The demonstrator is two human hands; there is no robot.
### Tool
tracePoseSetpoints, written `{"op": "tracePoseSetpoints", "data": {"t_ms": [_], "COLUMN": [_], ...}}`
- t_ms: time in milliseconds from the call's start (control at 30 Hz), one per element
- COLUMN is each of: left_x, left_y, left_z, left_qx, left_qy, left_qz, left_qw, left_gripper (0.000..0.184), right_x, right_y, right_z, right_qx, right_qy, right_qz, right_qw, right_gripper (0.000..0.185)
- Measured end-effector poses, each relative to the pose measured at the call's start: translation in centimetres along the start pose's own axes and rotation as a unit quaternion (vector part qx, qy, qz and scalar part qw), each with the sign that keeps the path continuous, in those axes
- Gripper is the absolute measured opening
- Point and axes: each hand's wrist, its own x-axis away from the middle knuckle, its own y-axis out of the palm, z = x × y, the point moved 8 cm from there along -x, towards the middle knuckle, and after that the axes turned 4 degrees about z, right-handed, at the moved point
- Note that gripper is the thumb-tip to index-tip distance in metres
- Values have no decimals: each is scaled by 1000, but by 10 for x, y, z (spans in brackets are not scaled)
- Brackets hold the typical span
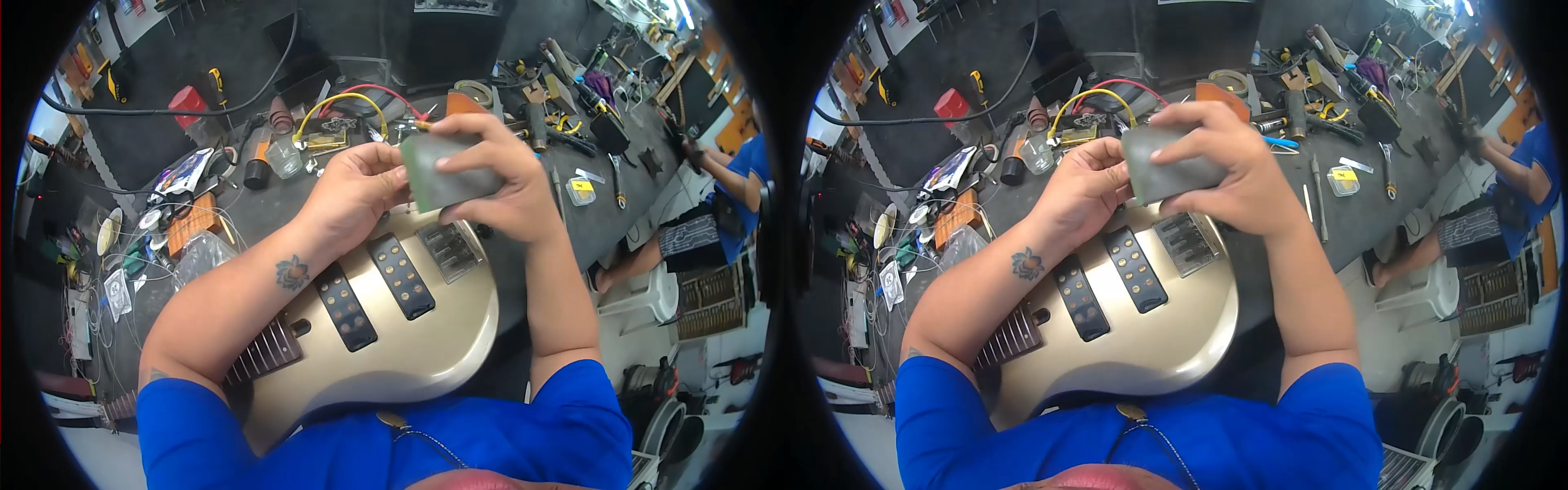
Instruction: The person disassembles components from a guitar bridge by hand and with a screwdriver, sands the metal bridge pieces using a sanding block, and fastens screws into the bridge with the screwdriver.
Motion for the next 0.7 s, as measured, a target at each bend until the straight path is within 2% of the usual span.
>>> {"op": "tracePoseSetpoints", "data": {"t_ms": [33, 133, 167, 267, 333, 400, 467, 500, 600, 667, 700], "left_x": [0, 1, 0, 1, 0, -1, 0, 0, 0, 0, -1], "left_y": [1, -1, -2, 2, -1, -1, 1, 1, -1, -1, 0], "left_z": [1, -2, -2, 1, -1, 1, 2, 1, 0, 0, 0], "left_qx": [-5, -15, -14, -9, -20, -13, 9, 7, -5, -13, -3], "left_qy": [2, -8, -7, 4, -9, -3, 10, 6, -10, -5, -1], "left_qz": [-4, -12, -14, -3, -5, -2, 9, 7, 1, 2, 1], "left_qw": [1000, 1000, 1000, 1000, 1000, 1000, 1000, 1000, 1000, 1000, 1000], "left_gripper": [16, 17, 18, 19, 19, 17, 14, 14, 16, 21, 20], "right_x": [-1, 0, 3, -2, 0, 0, -2, -2, -2, 1, -3], "right_y": [4, -23, -23, 5, -14, -21, 1, 4, -25, -14, -2], "right_z": [1, 15, 13, -6, 10, 7, -10, -8, 12, -3, -10], "right_qx": [38, 124, 80, 77, 134, 130, 73, 96, 174, 83, 96], "right_qy": [11, 29, 28, -22, 6, 7, -44, -31, 9, -10, -29], "right_qz": [-11, 71, 73, -16, 43, 66, -3, -8, 68, 51, 17], "right_qw": [999, 989, 994, 997, 990, 989, 996, 995, 982, 995, 995], "right_gripper": [51, 51, 51, 50, 51, 52, 52, 53, 55, 54, 54]}}
